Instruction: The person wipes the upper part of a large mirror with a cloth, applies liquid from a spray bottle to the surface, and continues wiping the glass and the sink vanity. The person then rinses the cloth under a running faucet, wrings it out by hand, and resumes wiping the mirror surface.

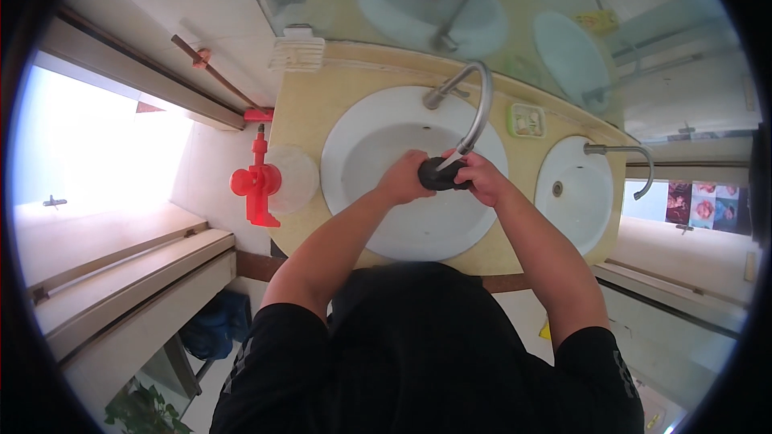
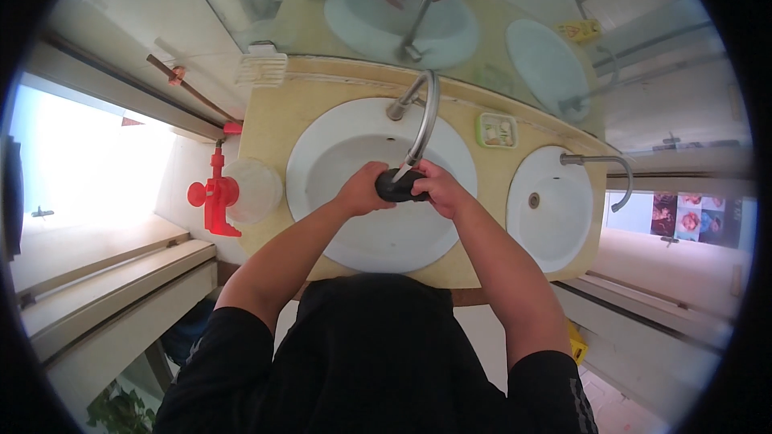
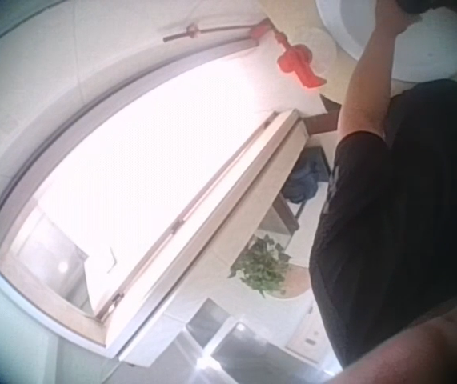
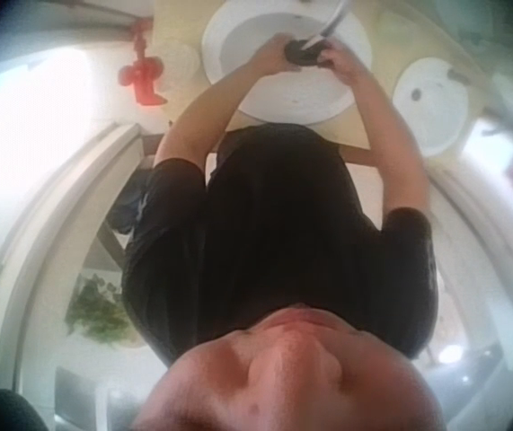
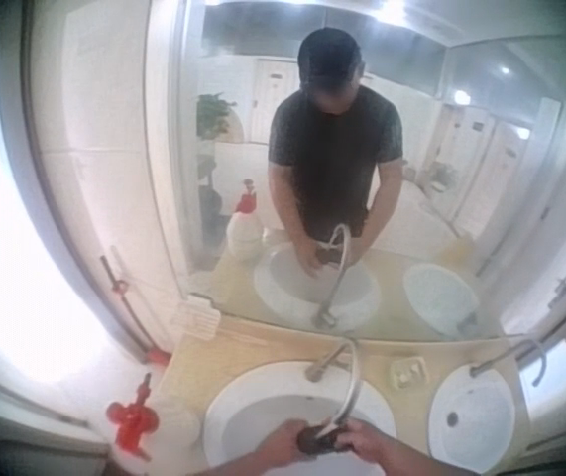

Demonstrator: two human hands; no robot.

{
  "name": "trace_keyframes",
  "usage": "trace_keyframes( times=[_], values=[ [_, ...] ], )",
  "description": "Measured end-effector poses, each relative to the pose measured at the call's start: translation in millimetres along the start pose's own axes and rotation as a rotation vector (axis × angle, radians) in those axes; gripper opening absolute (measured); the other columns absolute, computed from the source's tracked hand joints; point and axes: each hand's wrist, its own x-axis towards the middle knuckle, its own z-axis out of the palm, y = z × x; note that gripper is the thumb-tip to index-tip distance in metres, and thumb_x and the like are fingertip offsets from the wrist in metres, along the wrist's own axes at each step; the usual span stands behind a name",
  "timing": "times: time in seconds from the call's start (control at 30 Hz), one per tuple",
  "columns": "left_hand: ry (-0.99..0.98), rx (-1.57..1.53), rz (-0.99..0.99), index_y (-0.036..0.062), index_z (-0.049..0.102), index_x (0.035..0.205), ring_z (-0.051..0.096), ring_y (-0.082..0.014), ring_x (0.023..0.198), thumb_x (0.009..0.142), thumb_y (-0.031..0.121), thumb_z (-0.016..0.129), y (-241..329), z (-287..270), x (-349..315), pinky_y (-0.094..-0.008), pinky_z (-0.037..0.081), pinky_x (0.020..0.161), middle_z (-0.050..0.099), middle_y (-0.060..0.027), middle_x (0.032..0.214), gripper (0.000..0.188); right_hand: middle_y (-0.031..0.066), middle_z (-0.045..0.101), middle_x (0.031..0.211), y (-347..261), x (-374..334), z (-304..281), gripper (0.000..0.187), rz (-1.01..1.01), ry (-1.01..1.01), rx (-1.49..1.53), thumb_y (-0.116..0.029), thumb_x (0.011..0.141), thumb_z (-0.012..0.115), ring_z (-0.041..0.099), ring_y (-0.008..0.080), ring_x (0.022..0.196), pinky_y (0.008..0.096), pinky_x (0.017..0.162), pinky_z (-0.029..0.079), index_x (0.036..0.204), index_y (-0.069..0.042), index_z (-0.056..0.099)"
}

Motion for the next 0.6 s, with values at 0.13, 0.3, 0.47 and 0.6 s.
trace_keyframes(
  times=[0.13, 0.3, 0.47, 0.6],
  values=[
    [-0.098, -0.008, -0.345, 0.0062, 0.056, 0.105, 0.06, -0.0388, 0.098, 0.068, 0.014, 0.076, 26.2, -8.5, 6.1, -0.0448, 0.049, 0.083, 0.062, -0.0175, 0.105, 0.042, 0.009, 0.062, 0.109, 3.7, 1.9, 1.9, 0.04, -0.042, -0.004, 0.23, -0.011, 0.083, 0.061, 0.061, 0.023, 0.097, 0.0367, 0.078, 0.053, 0.122, -0.008, 0.055],
    [0.089, 0.135, -0.267, 0.0063, 0.056, 0.108, 0.06, -0.0386, 0.099, 0.076, 0.009, 0.068, 5.0, -4.0, -6.2, -0.045, 0.049, 0.084, 0.062, -0.0166, 0.107, 0.034, 0.01, 0.063, 0.11, 4.5, 10.1, 26.6, 0.035, 0.291, 0.241, 0.404, -0.022, 0.09, 0.061, 0.062, 0.0242, 0.095, 0.0394, 0.079, 0.054, 0.121, -0.007, 0.056],
    [0.029, -0.038, -0.168, 0.0083, 0.053, 0.121, 0.056, -0.0363, 0.109, 0.063, 0.01, 0.078, 18.4, -20.3, -11.7, -0.0426, 0.048, 0.091, 0.06, -0.0157, 0.112, 0.064, 0.0099, 0.063, 0.107, 7.3, 7.2, 24.5, 0.034, 0.084, 0.157, 0.049, -0.007, 0.085, 0.063, 0.062, 0.0214, 0.095, 0.0381, 0.079, 0.053, 0.118, -0.005, 0.058],
    [0.013, -0.273, -0.133, 0.0076, 0.055, 0.12, 0.054, -0.0354, 0.113, 0.058, 0.01, 0.081, 10.2, -13.6, -6.3, -0.0421, 0.048, 0.093, 0.06, -0.0157, 0.112, 0.067, 0.0081, 0.063, 0.104, 5.2, 9.8, 9.4, 0.04, -0.029, -0.038, -0.088, -0.003, 0.08, 0.066, 0.062, 0.0207, 0.095, 0.0379, 0.084, 0.051, 0.119, -0.006, 0.056]
  ],
)
